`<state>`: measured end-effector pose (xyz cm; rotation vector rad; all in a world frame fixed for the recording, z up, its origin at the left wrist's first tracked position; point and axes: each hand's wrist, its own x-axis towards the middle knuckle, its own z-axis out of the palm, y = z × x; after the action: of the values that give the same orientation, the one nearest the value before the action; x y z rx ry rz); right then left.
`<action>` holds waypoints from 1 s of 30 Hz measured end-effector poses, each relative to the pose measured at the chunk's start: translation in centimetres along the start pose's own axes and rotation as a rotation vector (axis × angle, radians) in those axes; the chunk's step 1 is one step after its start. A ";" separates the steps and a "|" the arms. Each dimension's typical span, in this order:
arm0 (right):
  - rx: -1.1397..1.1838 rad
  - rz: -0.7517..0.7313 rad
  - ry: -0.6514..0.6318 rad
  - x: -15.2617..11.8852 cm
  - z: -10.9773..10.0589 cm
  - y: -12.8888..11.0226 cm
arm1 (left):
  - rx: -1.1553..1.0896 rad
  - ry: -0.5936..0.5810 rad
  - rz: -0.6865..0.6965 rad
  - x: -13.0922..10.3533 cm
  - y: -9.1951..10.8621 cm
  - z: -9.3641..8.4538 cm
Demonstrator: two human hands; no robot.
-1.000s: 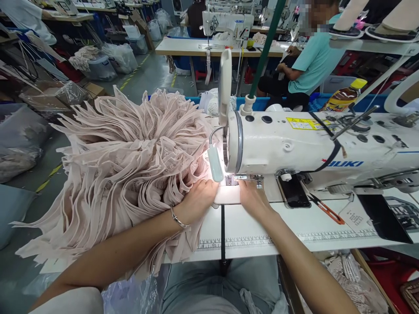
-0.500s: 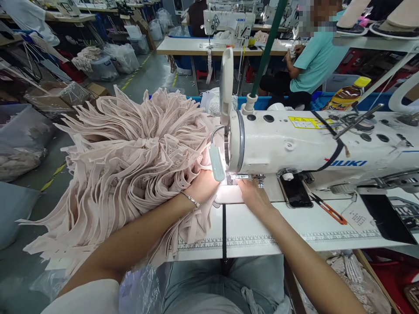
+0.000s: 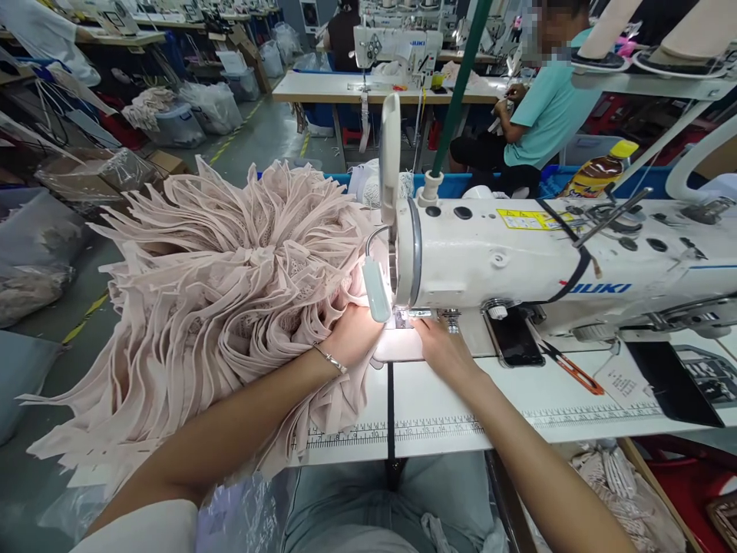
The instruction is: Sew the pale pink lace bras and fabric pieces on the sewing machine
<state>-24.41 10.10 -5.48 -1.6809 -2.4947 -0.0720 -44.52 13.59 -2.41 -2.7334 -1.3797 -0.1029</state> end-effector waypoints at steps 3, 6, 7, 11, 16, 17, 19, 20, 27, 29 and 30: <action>0.001 0.006 -0.038 0.1 -0.3 -0.1 | 0.127 -0.014 -0.013 -1.5 0.7 -0.8; -0.029 0.004 -0.080 0.3 -0.6 -0.4 | 0.216 0.068 0.032 -3.5 1.1 -1.4; -0.042 0.005 -0.095 0.4 -0.7 -0.5 | 0.227 0.097 0.043 -4.1 1.2 -1.5; -0.074 0.017 -0.154 0.7 -1.3 -1.1 | 0.223 0.176 0.110 -5.2 1.1 -1.6; -0.067 0.024 -0.162 0.6 -1.3 -1.4 | 0.200 0.187 0.189 -4.9 1.2 -1.5; -0.073 0.025 -0.157 0.6 -1.2 -1.4 | 0.196 0.178 0.194 -4.8 1.2 -1.5; -0.085 0.025 -0.138 0.5 -1.0 -1.4 | 0.188 0.153 0.198 -4.8 1.2 -1.5; -0.087 0.024 -0.126 0.5 -1.0 -1.5 | 0.184 0.141 0.198 -4.8 1.2 -1.4; -0.079 0.039 -0.129 0.6 -1.0 -1.5 | 0.171 0.102 0.194 -4.7 1.2 -1.5; -0.073 0.042 -0.125 0.7 -1.1 -1.4 | 0.178 0.100 0.192 -4.6 1.2 -1.6; -0.069 0.043 -0.128 0.7 -1.1 -1.4 | 0.182 0.101 0.192 -4.6 1.2 -1.6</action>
<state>-25.89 10.07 -4.27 -1.8202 -2.5732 -0.0481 -46.33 8.99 -1.34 -2.6510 -1.0411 -0.0969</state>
